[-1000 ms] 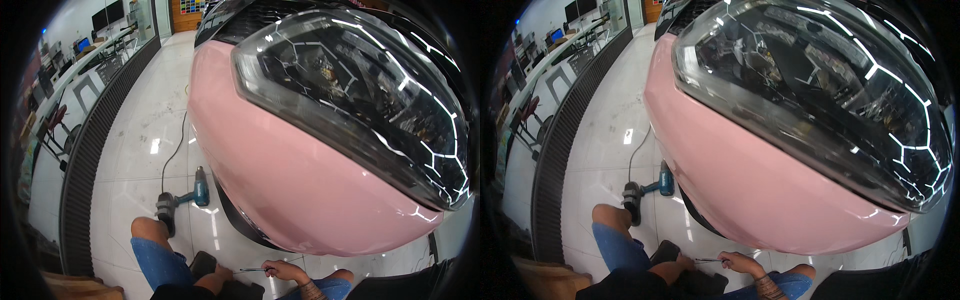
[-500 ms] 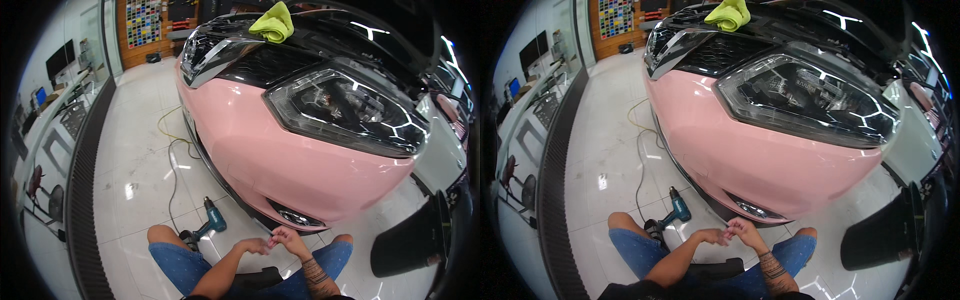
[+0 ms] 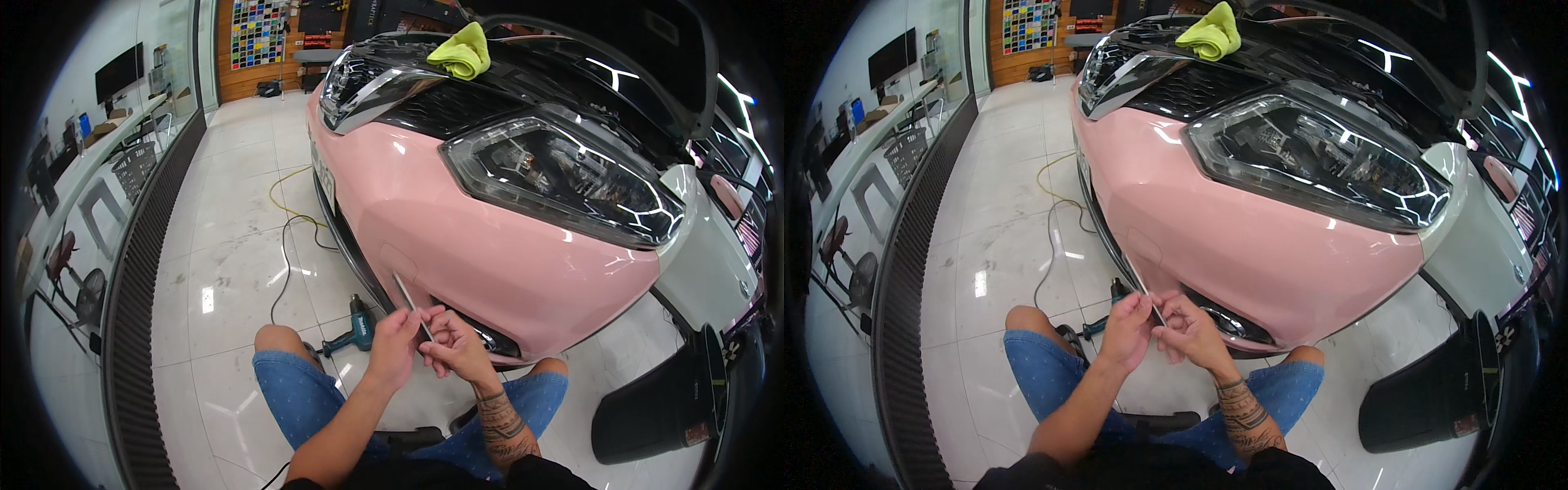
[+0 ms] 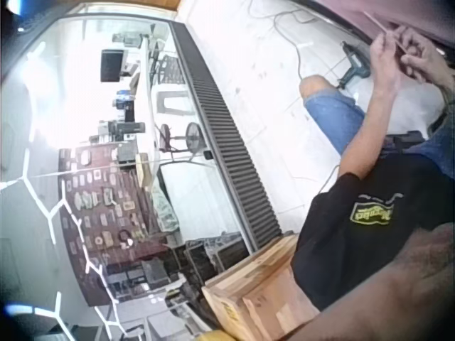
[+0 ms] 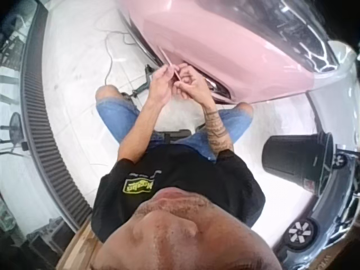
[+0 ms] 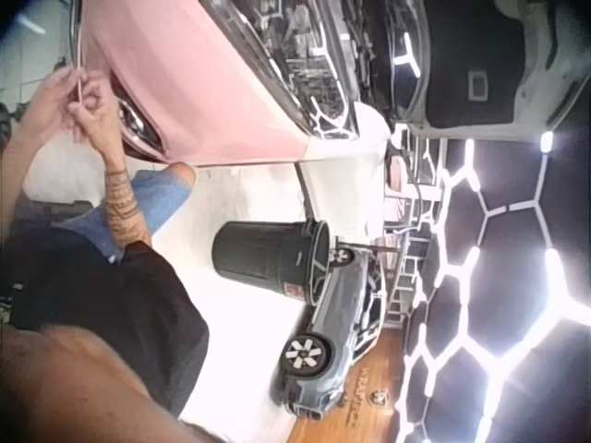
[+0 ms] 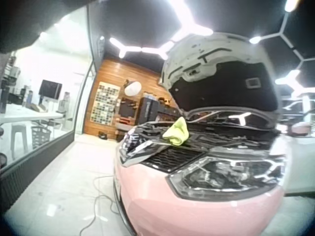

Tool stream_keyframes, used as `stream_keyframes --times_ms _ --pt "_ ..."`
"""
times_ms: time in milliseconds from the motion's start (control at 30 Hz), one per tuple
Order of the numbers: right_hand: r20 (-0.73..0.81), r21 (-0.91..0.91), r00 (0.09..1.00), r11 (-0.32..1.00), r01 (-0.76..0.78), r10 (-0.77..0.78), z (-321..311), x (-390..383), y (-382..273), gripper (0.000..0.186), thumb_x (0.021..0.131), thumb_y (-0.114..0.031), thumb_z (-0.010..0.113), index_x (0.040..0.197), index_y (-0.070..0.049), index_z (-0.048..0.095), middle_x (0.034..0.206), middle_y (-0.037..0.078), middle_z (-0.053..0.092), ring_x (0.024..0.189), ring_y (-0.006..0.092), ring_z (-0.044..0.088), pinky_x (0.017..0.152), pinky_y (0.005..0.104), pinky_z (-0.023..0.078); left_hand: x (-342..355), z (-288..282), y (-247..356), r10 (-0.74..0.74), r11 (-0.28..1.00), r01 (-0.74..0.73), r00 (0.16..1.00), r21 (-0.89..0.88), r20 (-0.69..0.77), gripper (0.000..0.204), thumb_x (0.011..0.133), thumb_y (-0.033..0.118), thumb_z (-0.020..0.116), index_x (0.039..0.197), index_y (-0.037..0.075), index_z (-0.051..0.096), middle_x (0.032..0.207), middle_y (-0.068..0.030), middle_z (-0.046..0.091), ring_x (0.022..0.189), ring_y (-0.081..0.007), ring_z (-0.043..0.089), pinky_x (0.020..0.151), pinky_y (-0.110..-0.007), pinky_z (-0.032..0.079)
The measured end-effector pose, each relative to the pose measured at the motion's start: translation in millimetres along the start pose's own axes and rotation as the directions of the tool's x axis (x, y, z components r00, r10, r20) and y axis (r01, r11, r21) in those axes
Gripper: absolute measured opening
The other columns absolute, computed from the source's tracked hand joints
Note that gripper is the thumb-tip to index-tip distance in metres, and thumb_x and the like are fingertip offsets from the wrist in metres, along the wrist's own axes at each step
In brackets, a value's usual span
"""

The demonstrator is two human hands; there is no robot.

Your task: The person applies a pink vinyl wrap to the front bumper of a white car. They use a heat gun to warm the material and a squeegee to smooth it out, then trim the edges with a knife.

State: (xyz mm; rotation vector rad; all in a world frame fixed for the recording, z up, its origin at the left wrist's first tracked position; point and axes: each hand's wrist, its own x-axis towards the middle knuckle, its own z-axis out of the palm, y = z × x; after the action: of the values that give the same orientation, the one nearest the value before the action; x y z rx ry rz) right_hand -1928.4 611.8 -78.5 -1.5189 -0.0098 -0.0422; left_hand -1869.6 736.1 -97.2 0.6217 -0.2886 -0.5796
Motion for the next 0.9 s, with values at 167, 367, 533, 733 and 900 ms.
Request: stream_keyframes --times_ms 167,367,533,733,900 --pt "-0.103 -0.059 0.993 0.996 -0.062 0.056 -7 11 -31 0.024 0.084 -0.001 0.061 0.105 -0.002 0.048 0.067 0.008 0.064 0.043 0.0092 0.054 0.036 0.0201 0.038 85 3 90 0.268 0.955 -0.258 0.962 -0.144 0.055 0.013 0.096 0.018 0.048 0.098 0.005 0.049 0.073 0.0003 0.045 0.061 -0.0086 0.042 0.058 -0.022 0.038" --pt "-0.272 -0.209 0.96 0.978 0.01 -0.068 -13 66 -50 0.01 0.088 0.001 0.055 0.093 0.008 0.06 0.079 0.015 0.066 0.069 0.0202 0.068 0.061 0.0265 0.056 125 -12 136 0.271 0.932 -0.309 0.941 0.191 0.204 0.013 0.096 0.018 0.048 0.093 0.005 0.048 0.066 0.0012 0.043 0.055 -0.0063 0.037 0.05 -0.021 0.032" --pt "-0.41 -0.256 0.851 0.937 0.239 -0.329 4 119 -76 0.015 0.092 -0.003 0.05 0.098 0.008 0.058 0.095 0.018 0.065 0.088 0.0231 0.066 0.076 0.0304 0.055 138 -55 115 0.211 0.971 -0.231 0.951 0.064 0.226 0.019 0.096 0.022 0.05 0.097 0.004 0.052 0.065 0.0003 0.046 0.052 -0.0061 0.039 0.047 -0.02 0.031" --pt "-0.523 -0.154 0.696 0.858 0.491 -0.492 -7 127 -82 0.028 0.097 -0.021 0.047 0.106 0.005 0.05 0.115 0.028 0.056 0.106 0.0333 0.06 0.086 0.0371 0.052 134 -27 70 0.076 0.942 -0.211 0.892 0.262 0.445 0.025 0.096 0.027 0.05 0.099 0.002 0.055 0.062 0.0007 0.049 0.052 -0.0045 0.038 0.049 -0.017 0.03" --pt "-0.544 -0.009 0.679 0.813 0.583 -0.493 -10 114 -75 0.027 0.098 -0.026 0.042 0.103 0.0 0.049 0.116 0.03 0.055 0.108 0.0367 0.058 0.086 0.0396 0.052 126 -20 33 -0.004 0.911 -0.164 0.913 0.378 0.407 0.028 0.097 0.028 0.048 0.099 0.002 0.055 0.064 0.0015 0.047 0.052 -0.0043 0.037 0.048 -0.018 0.03"
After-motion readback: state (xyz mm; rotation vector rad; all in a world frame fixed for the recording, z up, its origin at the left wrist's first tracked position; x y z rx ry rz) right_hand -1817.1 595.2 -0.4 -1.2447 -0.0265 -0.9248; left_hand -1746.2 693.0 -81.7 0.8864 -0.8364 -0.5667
